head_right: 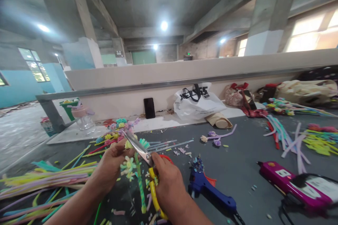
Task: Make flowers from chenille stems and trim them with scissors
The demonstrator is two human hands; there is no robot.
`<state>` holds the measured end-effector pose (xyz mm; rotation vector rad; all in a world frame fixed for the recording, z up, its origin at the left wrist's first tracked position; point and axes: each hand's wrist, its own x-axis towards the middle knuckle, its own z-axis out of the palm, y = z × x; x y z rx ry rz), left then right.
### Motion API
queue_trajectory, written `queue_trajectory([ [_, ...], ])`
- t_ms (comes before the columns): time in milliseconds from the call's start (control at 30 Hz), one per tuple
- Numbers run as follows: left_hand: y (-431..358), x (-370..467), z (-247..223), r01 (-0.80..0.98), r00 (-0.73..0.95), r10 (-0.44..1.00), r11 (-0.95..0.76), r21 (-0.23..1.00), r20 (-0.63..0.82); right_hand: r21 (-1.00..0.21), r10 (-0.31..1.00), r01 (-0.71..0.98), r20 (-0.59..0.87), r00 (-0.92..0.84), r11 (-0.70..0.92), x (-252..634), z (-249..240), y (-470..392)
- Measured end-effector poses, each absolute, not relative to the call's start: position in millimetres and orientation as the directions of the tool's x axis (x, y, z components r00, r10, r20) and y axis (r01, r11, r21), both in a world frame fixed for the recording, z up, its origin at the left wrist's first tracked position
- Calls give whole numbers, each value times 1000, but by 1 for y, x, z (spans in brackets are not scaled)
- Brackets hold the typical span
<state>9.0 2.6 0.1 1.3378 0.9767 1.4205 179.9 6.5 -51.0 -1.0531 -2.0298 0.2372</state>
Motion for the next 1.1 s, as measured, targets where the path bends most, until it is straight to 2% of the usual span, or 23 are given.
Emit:
queue_trajectory([
  [200, 6, 3, 0, -169, -19, 981, -193, 967, 192, -664, 807, 476, 555, -204, 577, 176, -47, 6],
  [333, 8, 0, -1, -162, -39, 984, -178, 971, 174, -707, 833, 460, 533, -152, 536, 174, -43, 9],
  [600, 10, 1, -5, -70, -72, 936, -349, 934, 345, -656, 838, 529, 483, -254, 539, 175, -47, 7],
  [867, 0, 11, 2, -58, -39, 931, -365, 929, 364, -609, 834, 583, 486, -262, 538, 176, -45, 4],
  [1100, 3, 10, -6, -111, -16, 951, -307, 945, 307, -606, 830, 582, 491, -264, 543, 176, -45, 4],
])
